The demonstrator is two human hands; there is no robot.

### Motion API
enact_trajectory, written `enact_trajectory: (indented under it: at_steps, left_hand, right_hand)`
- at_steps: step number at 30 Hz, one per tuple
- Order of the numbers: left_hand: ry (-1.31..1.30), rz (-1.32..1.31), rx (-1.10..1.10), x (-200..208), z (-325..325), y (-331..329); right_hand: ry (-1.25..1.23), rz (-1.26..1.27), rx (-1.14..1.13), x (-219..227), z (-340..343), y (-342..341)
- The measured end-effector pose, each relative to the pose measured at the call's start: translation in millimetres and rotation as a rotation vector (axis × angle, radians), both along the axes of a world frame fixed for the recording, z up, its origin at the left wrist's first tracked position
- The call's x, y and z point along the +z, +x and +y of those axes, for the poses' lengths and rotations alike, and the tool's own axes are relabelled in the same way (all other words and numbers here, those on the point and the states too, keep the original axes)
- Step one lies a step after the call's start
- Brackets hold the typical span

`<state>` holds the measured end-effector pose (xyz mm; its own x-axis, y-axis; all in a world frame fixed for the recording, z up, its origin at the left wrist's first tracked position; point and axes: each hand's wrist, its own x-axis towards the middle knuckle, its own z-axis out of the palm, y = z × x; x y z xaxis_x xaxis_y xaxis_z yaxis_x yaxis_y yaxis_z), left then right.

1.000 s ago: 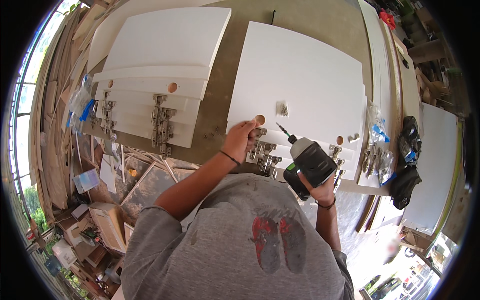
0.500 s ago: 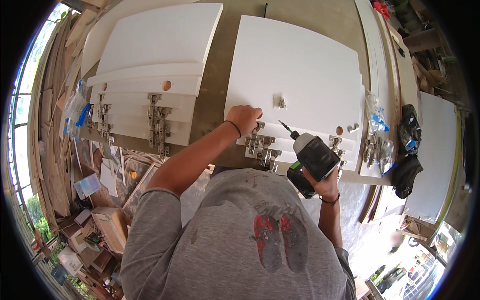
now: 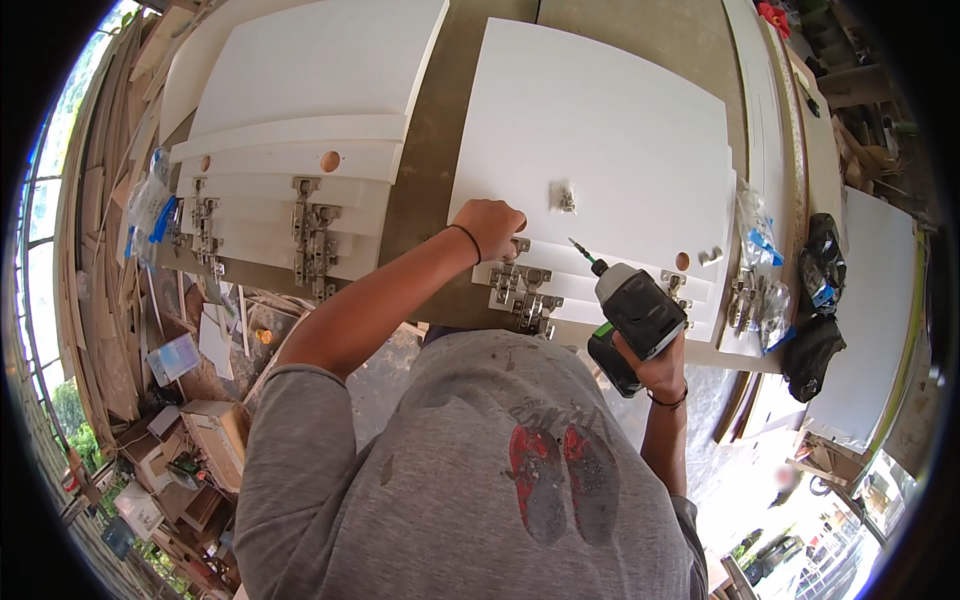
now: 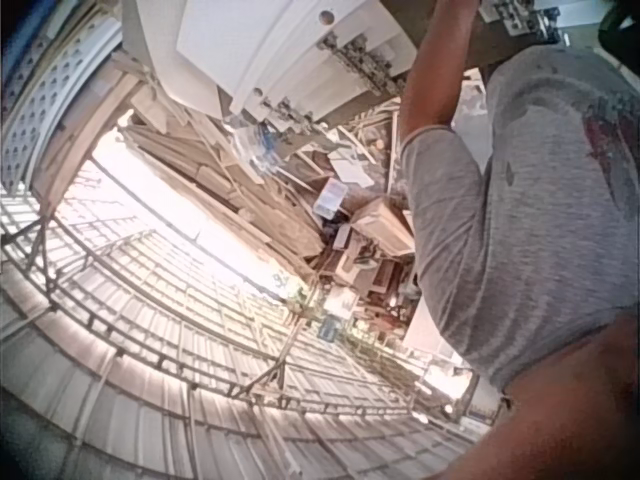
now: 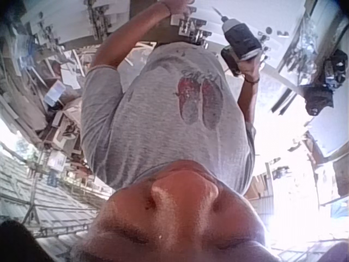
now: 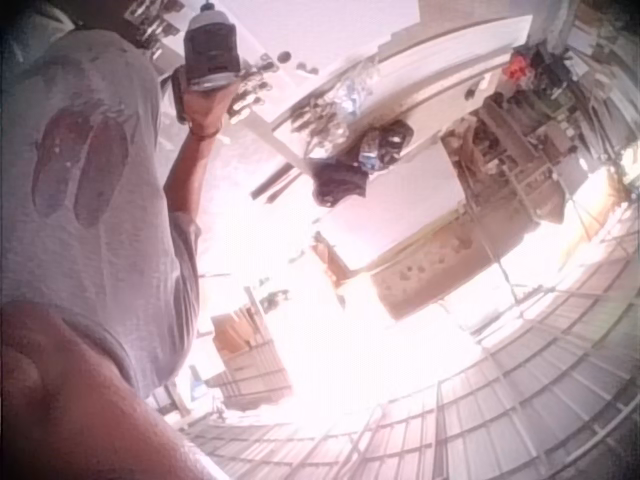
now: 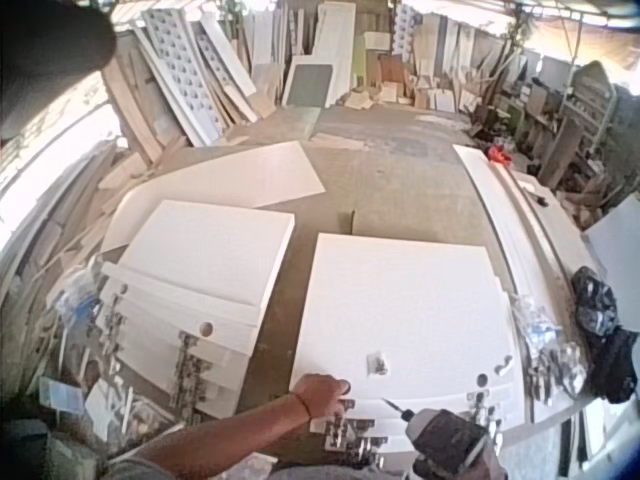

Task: The person assembles a cabinet door by inserting hinges into pre-drilled holes, retrieving screws from a plastic bag, and driving the screws using a power drill.

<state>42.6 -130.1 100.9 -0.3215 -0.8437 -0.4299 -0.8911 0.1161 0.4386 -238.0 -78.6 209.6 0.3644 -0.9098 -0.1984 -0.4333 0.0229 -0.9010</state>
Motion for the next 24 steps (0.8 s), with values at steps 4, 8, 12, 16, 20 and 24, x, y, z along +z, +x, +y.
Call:
enact_trajectory:
  at_steps: [4, 8, 12, 16, 20, 24]
  left_hand:
    - [0.006, 0.041, 0.038, 2, 7, 5]
    - [0.052, 0.049, 0.093, 6, 15, 3]
    - [0.022, 0.076, 0.115, -5, 18, 4]
    - [0.030, 0.068, 0.101, 0, 17, 1]
    - [0.087, 0.056, 0.104, 4, 13, 0]
    - [0.047, 0.092, 0.091, -6, 14, 7]
  right_hand:
    - [-0.010, 0.015, -0.014, -5, -1, -2]
    - [-0.018, 0.056, 0.005, -3, 0, 0]
    - [0.002, 0.071, 0.005, -4, 1, 1]
    - [-0.001, 0.089, 0.022, 0, 2, 5]
    - [-0.109, 0.014, 0.053, -6, -1, 13]
    - [-0.078, 0.183, 0.100, -4, -11, 18]
